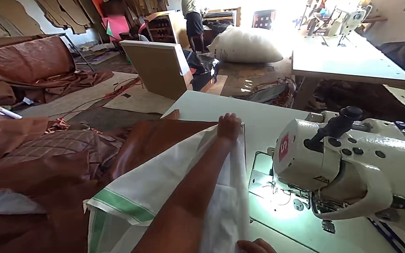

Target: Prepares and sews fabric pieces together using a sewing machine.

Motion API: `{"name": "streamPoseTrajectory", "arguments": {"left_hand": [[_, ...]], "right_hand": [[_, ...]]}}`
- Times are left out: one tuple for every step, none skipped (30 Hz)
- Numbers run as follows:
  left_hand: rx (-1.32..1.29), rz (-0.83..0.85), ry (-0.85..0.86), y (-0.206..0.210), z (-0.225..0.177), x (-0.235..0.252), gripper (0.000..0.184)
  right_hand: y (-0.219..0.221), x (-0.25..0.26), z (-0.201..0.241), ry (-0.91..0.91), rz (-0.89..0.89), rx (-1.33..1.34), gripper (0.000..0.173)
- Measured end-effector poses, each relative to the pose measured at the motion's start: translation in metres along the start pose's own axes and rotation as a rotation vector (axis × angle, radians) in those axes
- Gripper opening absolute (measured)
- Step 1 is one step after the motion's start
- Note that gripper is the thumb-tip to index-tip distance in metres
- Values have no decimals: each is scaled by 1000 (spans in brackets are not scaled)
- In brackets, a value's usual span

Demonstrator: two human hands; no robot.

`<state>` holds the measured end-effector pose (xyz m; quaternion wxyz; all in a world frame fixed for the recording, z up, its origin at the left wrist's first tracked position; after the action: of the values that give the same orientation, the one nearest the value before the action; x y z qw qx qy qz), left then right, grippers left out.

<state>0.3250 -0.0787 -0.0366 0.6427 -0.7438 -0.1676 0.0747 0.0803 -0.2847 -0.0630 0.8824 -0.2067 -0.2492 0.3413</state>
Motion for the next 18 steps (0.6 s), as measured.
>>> {"name": "streamPoseTrajectory", "arguments": {"left_hand": [[1,22,21,3,-1,-2,26],[-6,62,20,5,-2,-5,27],[-18,121,-2,6,-3,-7,28],[-31,176,-25,7,-4,-9,30],[-42,215,-32,7,-4,-12,32],[-31,249,-32,8,-4,-14,35],[-9,268,-25,10,-3,-17,40],[15,291,-18,11,-1,-19,46],[25,306,-5,13,2,-22,51],[24,304,15,15,5,-24,55],[19,296,32,17,8,-26,59],[17,285,48,18,10,-28,62],[7,265,61,19,12,-30,62],[-4,244,71,21,14,-30,62],[-16,222,80,24,15,-30,62],[-30,208,92,27,15,-28,62],[-37,211,100,29,16,-27,62],[-45,226,105,30,15,-27,62]], "right_hand": [[0,-1,0,0,-1,-5,24],[0,-1,1,3,-6,-9,24],[0,-1,1,11,-6,-10,24],[0,-1,2,15,-7,-12,24],[0,-1,3,22,-3,-8,24],[0,-1,3,19,-2,-7,25],[-1,-1,2,12,-1,-3,25],[-1,0,2,3,4,1,26],[-1,0,2,5,26,13,28],[-1,1,4,12,68,34,30],[-2,3,6,9,111,44,31],[-3,5,8,2,162,54,32],[-5,8,10,-21,218,56,34],[-6,11,13,-65,271,36,35],[-7,12,14,-118,314,3,38],[-8,13,15,-172,347,-42,40],[-7,13,14,-225,360,-87,41],[-6,13,12,-273,363,-123,41]]}}
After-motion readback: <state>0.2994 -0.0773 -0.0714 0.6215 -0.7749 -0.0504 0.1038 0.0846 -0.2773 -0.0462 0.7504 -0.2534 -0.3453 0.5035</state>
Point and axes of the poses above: each hand's wrist, its own x-axis towards the middle knuckle, its own y-axis out of the palm, z = x × y, the point moved 6 cm from there along x, towards the middle knuckle, and after that the axes turned 12 degrees about -y, right-handed, at the moved point
